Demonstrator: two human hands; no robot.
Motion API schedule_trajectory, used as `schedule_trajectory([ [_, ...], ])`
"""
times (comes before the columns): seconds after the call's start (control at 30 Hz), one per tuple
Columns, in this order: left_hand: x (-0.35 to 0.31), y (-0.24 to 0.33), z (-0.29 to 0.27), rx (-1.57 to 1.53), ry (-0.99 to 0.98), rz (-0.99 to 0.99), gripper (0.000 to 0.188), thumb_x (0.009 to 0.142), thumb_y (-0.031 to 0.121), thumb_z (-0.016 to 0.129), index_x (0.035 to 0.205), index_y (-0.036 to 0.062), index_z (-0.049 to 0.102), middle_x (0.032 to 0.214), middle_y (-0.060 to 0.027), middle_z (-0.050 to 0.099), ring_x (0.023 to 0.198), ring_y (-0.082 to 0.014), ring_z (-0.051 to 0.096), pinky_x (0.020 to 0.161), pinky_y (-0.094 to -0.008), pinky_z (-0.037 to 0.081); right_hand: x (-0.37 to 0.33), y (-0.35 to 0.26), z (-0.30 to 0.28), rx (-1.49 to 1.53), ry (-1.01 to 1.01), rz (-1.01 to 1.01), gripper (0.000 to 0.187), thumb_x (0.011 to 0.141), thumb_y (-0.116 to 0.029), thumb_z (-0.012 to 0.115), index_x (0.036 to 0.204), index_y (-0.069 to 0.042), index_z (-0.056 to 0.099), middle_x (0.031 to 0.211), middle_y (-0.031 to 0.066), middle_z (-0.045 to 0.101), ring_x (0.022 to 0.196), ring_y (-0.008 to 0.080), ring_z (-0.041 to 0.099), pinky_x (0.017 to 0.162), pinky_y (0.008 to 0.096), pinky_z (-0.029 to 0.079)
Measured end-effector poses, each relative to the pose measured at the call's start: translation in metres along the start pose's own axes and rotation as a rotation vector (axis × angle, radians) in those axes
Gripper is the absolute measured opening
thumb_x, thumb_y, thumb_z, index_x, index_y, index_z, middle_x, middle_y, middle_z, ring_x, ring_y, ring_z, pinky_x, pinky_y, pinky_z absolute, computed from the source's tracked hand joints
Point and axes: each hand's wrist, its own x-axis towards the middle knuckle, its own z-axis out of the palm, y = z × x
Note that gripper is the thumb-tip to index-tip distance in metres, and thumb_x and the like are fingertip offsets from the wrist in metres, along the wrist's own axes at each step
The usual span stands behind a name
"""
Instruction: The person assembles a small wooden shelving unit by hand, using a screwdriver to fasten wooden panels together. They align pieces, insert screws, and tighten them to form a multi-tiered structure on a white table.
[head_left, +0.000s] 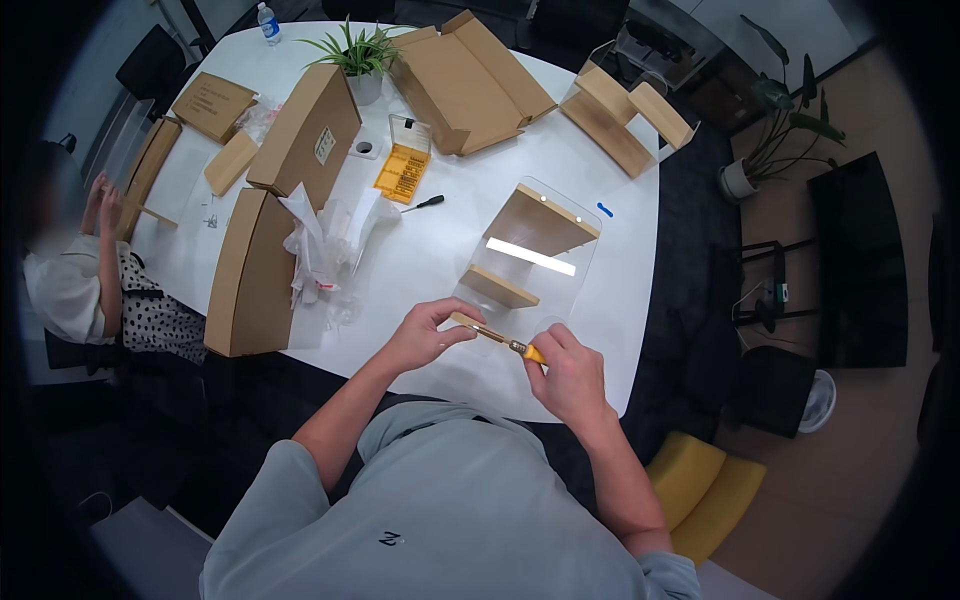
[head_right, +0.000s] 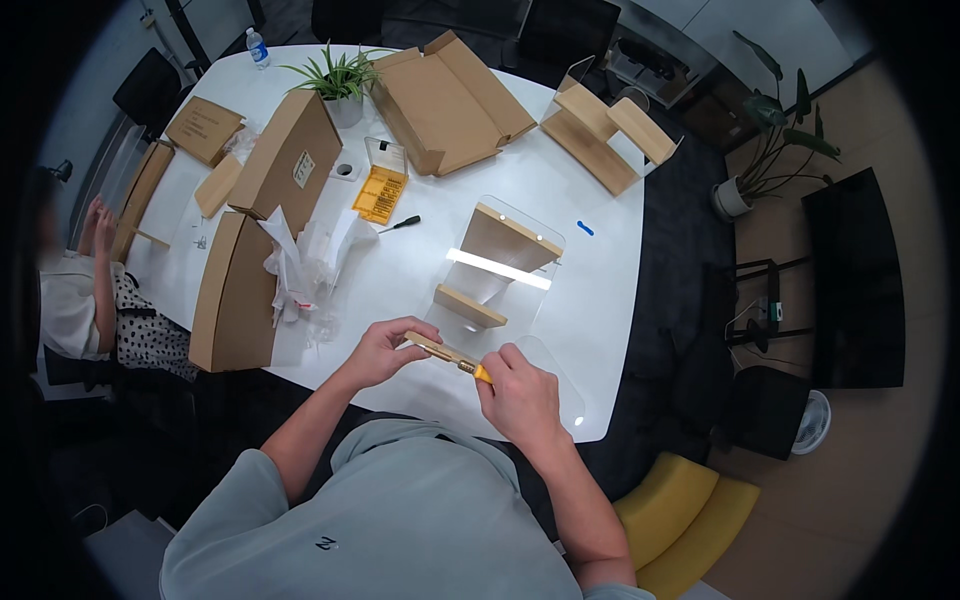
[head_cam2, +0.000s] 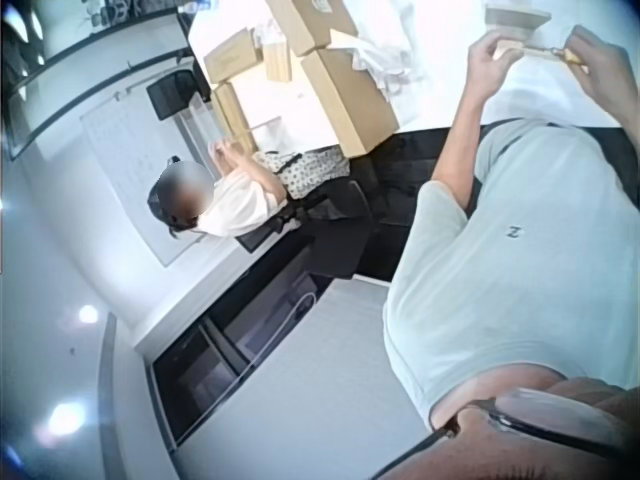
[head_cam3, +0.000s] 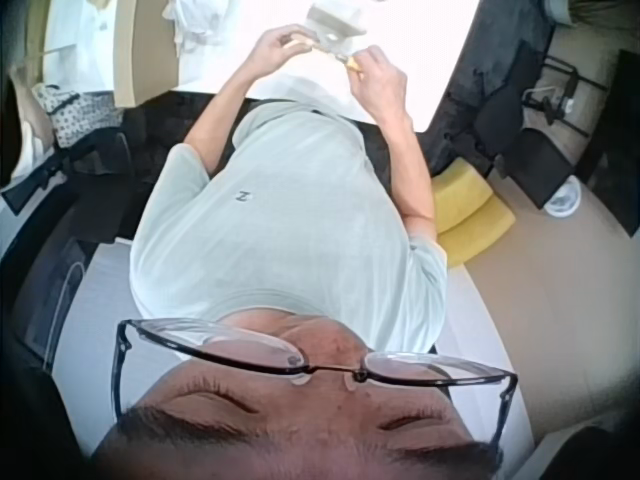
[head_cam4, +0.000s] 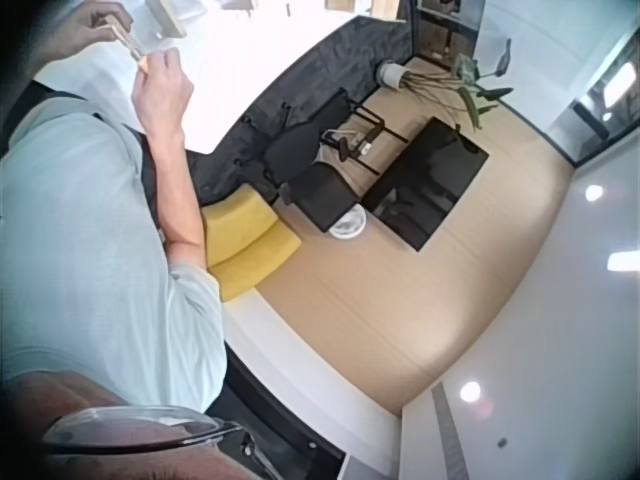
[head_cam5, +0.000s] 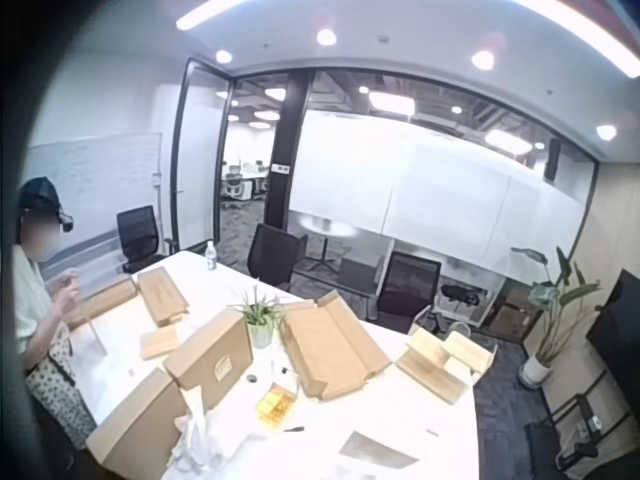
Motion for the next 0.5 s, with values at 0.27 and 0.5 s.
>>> schedule_trajectory([
  [0.27,-0.0005,0.0001,0.0009,-0.009,-0.004,-0.004,0.021,0.091,-0.001,0.072,0.112,0.0009,0.073,0.114,-0.0064,0.073,0.112,-0.0165,0.066,0.101,-0.032,0.05,0.0041,-0.0041,-0.0035,-0.104,-0.069,-0.026,0.014,0.083,-0.014,0.076,0.085,-0.008,0.064,0.077,0.007,0.057,0.057,0.0302,0.063,0.051,0.0418,0.051],
  [0.5,-0.0008,0.0061,0.0005,-0.005,-0.002,-0.061,0.022,0.092,-0.005,0.07,0.114,-0.0013,0.072,0.117,-0.009,0.072,0.112,-0.0177,0.067,0.104,-0.0344,0.051,0.002,-0.0051,-0.0076,-0.035,-0.09,0.089,0.016,0.084,-0.014,0.079,0.09,-0.007,0.067,0.084,0.0067,0.065,0.066,0.0303,0.067,0.055,0.0396,0.053],
])
